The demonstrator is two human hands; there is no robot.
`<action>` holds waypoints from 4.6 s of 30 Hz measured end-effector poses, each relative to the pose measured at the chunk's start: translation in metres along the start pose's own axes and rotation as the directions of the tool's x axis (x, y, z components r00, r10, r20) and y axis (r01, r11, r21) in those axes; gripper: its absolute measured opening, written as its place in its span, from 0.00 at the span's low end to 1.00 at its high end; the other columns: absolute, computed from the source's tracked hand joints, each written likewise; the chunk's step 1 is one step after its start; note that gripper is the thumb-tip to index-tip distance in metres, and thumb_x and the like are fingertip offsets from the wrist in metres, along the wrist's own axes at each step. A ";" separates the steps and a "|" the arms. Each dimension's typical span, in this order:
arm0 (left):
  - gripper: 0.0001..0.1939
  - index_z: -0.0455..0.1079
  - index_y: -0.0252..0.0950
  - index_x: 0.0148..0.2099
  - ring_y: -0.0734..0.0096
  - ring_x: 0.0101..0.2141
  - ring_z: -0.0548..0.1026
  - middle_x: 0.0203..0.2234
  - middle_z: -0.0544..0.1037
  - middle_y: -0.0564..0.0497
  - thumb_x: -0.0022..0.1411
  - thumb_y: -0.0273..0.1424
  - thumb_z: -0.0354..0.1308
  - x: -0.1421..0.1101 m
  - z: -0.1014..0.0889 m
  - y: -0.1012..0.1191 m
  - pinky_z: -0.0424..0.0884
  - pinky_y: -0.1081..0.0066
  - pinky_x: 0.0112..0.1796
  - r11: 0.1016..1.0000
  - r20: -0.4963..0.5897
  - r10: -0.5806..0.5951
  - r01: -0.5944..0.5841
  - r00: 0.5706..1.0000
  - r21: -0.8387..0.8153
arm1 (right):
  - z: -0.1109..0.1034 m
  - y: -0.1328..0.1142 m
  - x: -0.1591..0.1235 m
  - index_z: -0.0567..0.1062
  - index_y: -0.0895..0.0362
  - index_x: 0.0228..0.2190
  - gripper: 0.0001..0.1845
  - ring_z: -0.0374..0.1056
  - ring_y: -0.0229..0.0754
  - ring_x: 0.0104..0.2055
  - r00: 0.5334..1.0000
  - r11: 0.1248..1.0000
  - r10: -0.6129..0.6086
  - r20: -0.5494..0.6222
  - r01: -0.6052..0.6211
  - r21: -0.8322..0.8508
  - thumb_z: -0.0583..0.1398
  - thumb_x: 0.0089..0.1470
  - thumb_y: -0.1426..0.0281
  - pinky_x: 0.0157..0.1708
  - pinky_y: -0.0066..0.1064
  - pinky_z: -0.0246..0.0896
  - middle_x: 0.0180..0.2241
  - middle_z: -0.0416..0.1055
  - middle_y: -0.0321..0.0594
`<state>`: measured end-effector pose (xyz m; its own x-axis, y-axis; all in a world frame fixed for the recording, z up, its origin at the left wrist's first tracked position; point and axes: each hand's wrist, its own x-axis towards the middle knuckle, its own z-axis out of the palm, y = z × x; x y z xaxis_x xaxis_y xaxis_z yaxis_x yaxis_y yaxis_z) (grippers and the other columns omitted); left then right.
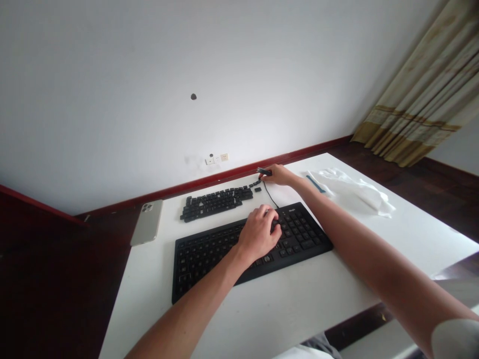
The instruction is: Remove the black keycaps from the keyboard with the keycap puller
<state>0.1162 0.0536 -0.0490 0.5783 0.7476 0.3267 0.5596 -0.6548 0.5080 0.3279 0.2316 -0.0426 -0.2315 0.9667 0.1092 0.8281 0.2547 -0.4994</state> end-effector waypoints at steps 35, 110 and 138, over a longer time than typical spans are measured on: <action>0.14 0.84 0.44 0.43 0.55 0.49 0.78 0.45 0.85 0.51 0.69 0.24 0.57 0.112 -0.068 -0.107 0.73 0.53 0.55 0.933 0.040 -0.132 0.111 0.990 0.342 | 0.021 0.021 0.000 0.82 0.58 0.32 0.18 0.63 0.39 0.29 0.966 0.982 0.065 -0.250 -0.017 0.190 0.65 0.52 0.55 0.31 0.31 0.52 0.25 0.74 0.36; 0.27 0.82 0.45 0.47 0.60 0.49 0.74 0.48 0.83 0.53 0.63 0.15 0.47 0.096 -0.056 -0.118 0.70 0.57 0.55 0.923 0.118 0.011 -0.055 0.993 0.381 | 0.019 0.015 0.000 0.82 0.57 0.31 0.11 0.68 0.41 0.30 0.968 0.986 0.055 -0.246 -0.013 0.168 0.66 0.53 0.61 0.32 0.30 0.55 0.28 0.77 0.37; 0.31 0.80 0.45 0.54 0.56 0.53 0.70 0.55 0.78 0.51 0.62 0.14 0.44 0.103 -0.050 -0.113 0.68 0.58 0.55 0.916 0.169 0.011 -0.078 0.985 0.394 | 0.017 0.012 -0.001 0.83 0.56 0.33 0.11 0.69 0.42 0.31 0.969 0.987 0.053 -0.241 -0.014 0.163 0.67 0.53 0.62 0.33 0.31 0.56 0.30 0.80 0.40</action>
<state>0.0829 0.2102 -0.0325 0.6767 0.7107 0.1926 0.7012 -0.7018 0.1261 0.3296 0.2337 -0.0630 -0.0572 0.9563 0.2867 0.7370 0.2341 -0.6341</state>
